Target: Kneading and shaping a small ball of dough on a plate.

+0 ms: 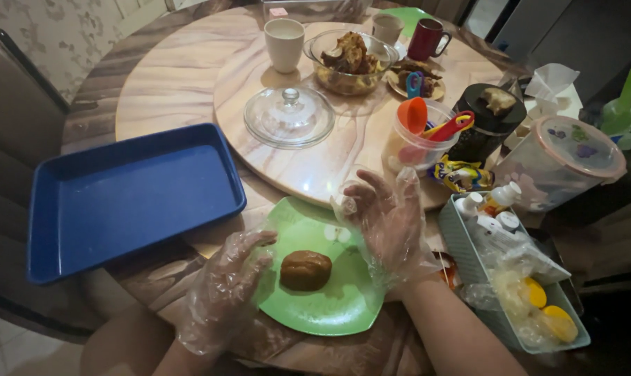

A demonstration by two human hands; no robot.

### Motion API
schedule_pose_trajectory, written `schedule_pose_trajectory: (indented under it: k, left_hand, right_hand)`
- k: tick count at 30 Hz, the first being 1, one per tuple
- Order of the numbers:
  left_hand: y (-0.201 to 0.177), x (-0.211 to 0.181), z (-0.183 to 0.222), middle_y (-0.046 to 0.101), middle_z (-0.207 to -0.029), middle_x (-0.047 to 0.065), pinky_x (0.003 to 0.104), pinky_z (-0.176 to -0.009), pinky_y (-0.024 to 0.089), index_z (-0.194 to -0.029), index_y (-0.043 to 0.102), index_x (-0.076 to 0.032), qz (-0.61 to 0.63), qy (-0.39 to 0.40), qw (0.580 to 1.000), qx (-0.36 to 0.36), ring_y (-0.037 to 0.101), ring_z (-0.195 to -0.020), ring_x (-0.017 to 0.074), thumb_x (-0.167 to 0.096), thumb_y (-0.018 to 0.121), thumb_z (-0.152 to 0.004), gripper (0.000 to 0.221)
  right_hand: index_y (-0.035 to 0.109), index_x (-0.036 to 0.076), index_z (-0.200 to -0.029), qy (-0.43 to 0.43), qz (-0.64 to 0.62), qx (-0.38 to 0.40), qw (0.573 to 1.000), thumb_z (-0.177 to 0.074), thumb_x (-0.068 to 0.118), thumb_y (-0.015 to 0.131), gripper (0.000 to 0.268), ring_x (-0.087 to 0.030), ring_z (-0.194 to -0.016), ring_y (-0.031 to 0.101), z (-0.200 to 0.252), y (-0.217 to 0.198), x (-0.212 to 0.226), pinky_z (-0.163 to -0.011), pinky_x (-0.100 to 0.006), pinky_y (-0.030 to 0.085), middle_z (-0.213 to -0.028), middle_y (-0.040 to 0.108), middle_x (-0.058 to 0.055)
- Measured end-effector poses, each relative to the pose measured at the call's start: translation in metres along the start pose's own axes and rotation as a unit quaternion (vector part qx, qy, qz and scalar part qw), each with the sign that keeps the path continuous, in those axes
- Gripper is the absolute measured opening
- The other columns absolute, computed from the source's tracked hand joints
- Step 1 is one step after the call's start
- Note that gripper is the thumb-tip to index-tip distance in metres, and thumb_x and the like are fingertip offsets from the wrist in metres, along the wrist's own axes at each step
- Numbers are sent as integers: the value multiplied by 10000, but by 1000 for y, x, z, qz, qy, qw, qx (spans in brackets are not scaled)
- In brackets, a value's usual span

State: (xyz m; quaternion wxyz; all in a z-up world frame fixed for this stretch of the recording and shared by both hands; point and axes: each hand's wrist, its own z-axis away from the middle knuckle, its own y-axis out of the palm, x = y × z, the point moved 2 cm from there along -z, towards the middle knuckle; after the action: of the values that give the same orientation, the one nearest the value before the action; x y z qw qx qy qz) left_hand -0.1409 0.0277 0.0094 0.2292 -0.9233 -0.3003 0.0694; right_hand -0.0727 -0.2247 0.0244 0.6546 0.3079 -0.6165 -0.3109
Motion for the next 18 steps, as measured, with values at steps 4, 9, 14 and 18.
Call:
schedule_pose_trajectory:
  k: [4, 9, 14, 18]
  left_hand:
    - [-1, -2, 2, 593, -1414, 161, 317, -672, 545, -1654, 123, -275, -10, -36, 999, 25, 685, -1154, 347, 127, 516, -1009, 855]
    - [-3, -1, 1, 585, -1412, 191, 350, -755, 584, -1645, 153, -247, 4, -33, 999, 20, 684, -1173, 366, 128, 535, -1017, 825]
    - [-6, -4, 0, 568, -1469, 165, 281, -619, 524, -1666, 107, -254, -17, -41, 999, 16, 700, -1176, 344, 252, 440, -930, 953]
    - [-6, -1, 1, 582, -1480, 129, 284, -620, 516, -1654, 130, -226, -55, -36, 998, 16, 716, -1111, 298, 196, 474, -998, 852]
  right_hand:
    - [699, -8, -1199, 8, -11, 37, 999, -921, 646, 546, 726, -323, -893, 660, -6, -13, -2, -831, -418, 526, -1004, 728, -223]
    - [704, 11, -1188, 10, 9, 15, 1000, -926, 652, 521, 716, -327, -874, 658, -3, -8, -2, -835, -437, 529, -989, 727, -202]
    - [713, 4, -1190, 24, -22, 51, 998, -947, 653, 520, 719, -336, -873, 682, -6, -12, -3, -832, -445, 551, -996, 740, -221]
    - [715, -1, -1184, 21, -20, 48, 998, -957, 656, 503, 726, -342, -895, 686, -5, -9, -3, -837, -456, 551, -996, 740, -222]
